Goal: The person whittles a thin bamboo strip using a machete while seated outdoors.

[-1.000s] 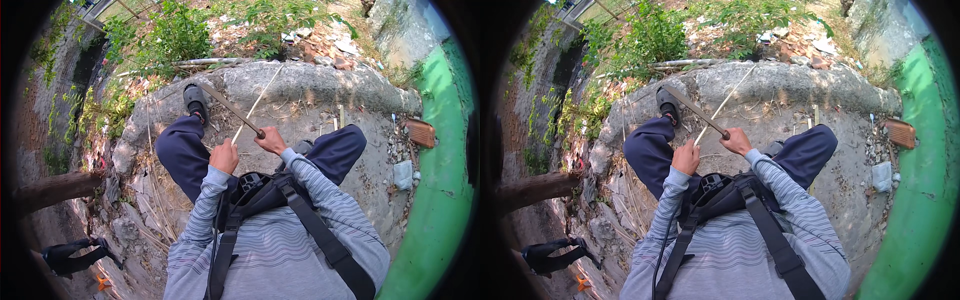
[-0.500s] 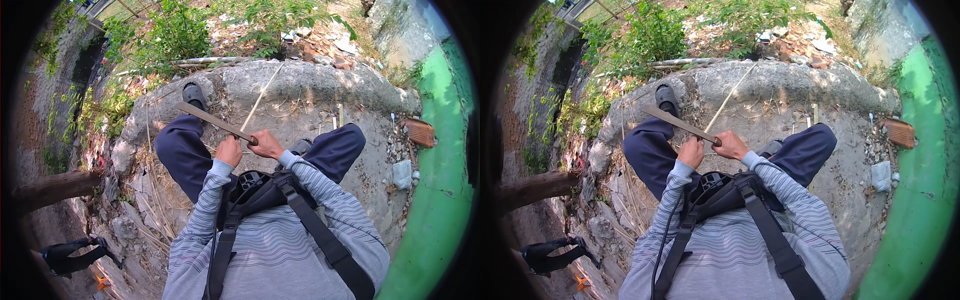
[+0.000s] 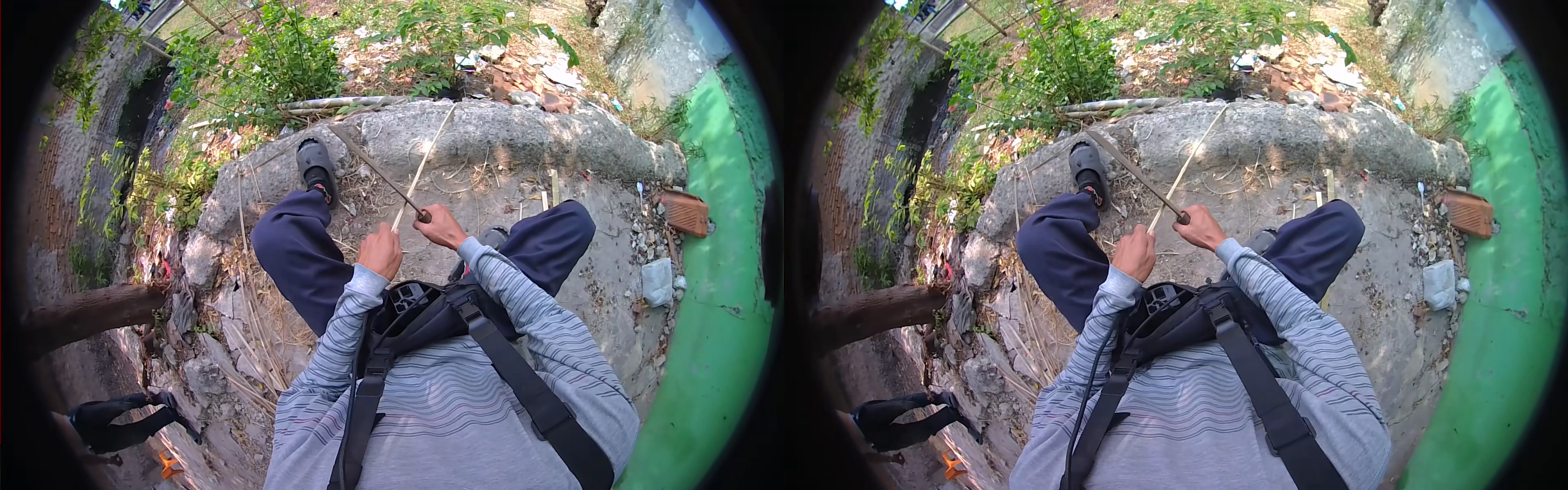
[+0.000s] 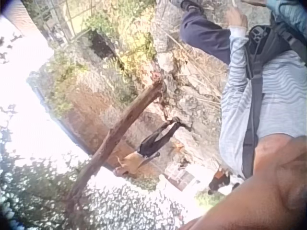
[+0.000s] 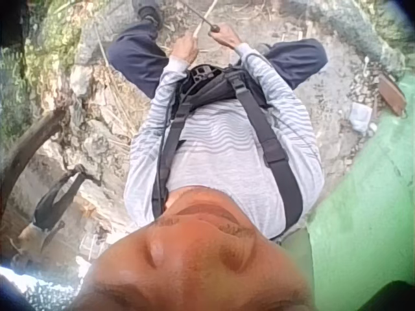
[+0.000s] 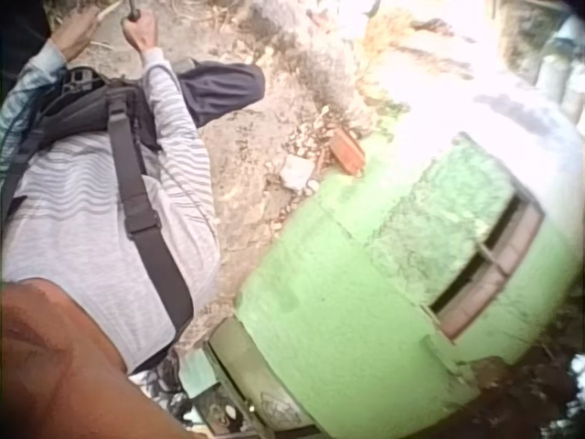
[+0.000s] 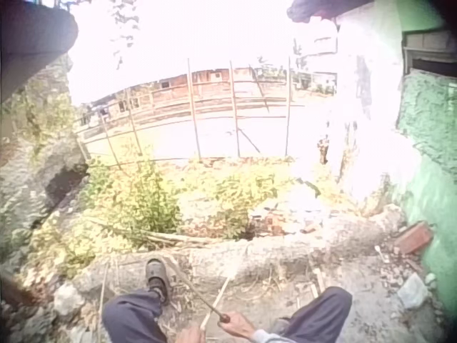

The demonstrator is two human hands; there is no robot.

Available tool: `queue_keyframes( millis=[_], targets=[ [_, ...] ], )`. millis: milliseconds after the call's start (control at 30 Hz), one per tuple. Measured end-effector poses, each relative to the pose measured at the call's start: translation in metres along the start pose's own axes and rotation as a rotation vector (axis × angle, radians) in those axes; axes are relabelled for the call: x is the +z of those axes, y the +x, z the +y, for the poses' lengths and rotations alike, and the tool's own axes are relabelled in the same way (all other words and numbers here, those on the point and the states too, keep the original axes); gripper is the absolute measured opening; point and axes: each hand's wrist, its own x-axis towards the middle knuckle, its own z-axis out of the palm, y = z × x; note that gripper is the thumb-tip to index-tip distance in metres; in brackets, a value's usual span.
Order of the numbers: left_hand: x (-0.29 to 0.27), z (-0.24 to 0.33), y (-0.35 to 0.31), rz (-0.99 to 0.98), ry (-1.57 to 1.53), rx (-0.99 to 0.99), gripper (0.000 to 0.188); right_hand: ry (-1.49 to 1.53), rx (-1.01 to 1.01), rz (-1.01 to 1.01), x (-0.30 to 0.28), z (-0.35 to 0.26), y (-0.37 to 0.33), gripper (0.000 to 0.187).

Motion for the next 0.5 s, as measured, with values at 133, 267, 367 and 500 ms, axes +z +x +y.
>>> queue_keyframes(
  millis=[133, 267, 367, 500],
  targets=[
    [0.009, -0.014, 0.009, -0.009, -0.056, 0.055, 0.027, 0.024, -0.115, -0.014, 0.011, -0.017, -0.018, 0.027],
    [0.009, -0.01, 0.009, -0.028, -0.051, 0.022, 0.027, 0.026, -0.095, -0.027, 0.017, -0.008, -0.016, 0.025],
    [0.009, -0.021, 0.011, -0.027, -0.028, 0.024, 0.028, -0.011, -0.104, -0.039, 0.018, -0.014, -0.009, 0.026],
    [0.004, -0.024, 0.015, -0.018, -0.008, 0.021, 0.029, -0.007, -0.093, -0.022, 0.022, -0.016, -0.003, 0.025]
  ],
)
